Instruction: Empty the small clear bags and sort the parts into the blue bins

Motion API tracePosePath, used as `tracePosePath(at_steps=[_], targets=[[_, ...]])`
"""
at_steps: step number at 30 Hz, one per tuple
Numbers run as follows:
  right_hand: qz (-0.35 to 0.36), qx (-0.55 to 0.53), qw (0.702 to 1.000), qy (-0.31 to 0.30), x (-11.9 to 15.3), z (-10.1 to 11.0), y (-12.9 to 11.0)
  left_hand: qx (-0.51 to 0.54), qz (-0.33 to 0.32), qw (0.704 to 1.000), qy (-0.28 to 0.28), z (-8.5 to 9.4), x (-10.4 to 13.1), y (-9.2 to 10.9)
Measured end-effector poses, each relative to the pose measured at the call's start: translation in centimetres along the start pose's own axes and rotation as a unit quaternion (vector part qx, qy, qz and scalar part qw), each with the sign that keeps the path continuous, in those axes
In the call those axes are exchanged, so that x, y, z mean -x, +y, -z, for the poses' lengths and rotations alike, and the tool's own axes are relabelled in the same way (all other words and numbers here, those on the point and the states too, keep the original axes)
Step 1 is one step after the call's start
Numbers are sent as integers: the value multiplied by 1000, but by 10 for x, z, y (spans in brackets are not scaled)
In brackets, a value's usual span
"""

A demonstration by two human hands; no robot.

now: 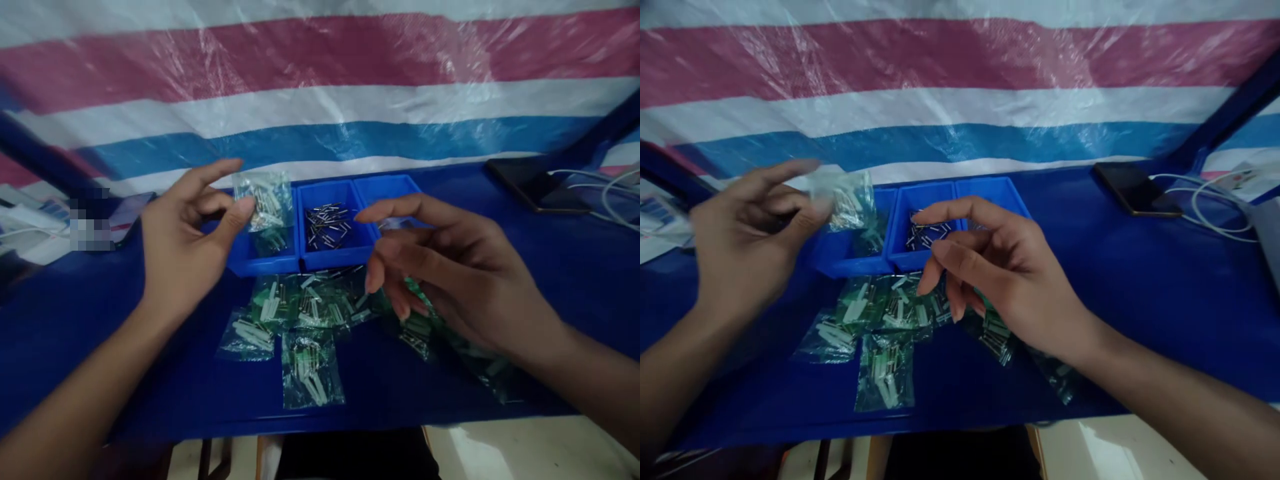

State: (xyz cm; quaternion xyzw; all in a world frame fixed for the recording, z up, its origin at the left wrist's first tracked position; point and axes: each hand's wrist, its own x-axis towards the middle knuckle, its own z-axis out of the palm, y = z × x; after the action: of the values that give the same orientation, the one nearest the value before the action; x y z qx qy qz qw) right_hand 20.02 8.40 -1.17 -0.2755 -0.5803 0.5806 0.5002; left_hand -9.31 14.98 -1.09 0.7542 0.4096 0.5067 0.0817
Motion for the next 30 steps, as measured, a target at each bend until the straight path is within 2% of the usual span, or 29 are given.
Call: tracePosePath(at_steps=[2,4,6,8,11,13,15,16,18,21,25,28,30], targets=[[1,17,1000,-15,-1,0,0,-16,-6,1000,-23,2,-4,-19],[9,53,998,-27,-1,-2,0,-77,-32,995,-59,1,-5,-27],[29,120,992,-37,1,-4,-1,-158,-75,981,-79,0,-3,-23],[80,206,974,-58,4,-6,0,-203,-118,968,-87,0,-1,-11],[205,305,918,-152,7,-7,5,-202,-128,960,-147,2,2,5],[260,373,857,-242,9,-6,11,-228,-116,946,-198,3,4,10],[281,442,793,-311,12,-7,18,-273,-113,930,-218,3,6,12],[289,467,770,-325,13,-8,21,-286,-115,926,-219,2,7,12],[308,489,752,-318,17,-12,28,-290,-121,926,-210,2,8,11],[338,473,762,-285,20,-16,34,-272,-136,933,-194,2,8,9],[332,400,825,-224,21,-14,29,-215,-165,952,-140,-1,5,8],[274,351,889,-104,18,-10,17,-118,-224,963,-93,-4,4,12],[202,309,929,17,15,-9,8,-34,-193,979,-56,-5,5,17]])
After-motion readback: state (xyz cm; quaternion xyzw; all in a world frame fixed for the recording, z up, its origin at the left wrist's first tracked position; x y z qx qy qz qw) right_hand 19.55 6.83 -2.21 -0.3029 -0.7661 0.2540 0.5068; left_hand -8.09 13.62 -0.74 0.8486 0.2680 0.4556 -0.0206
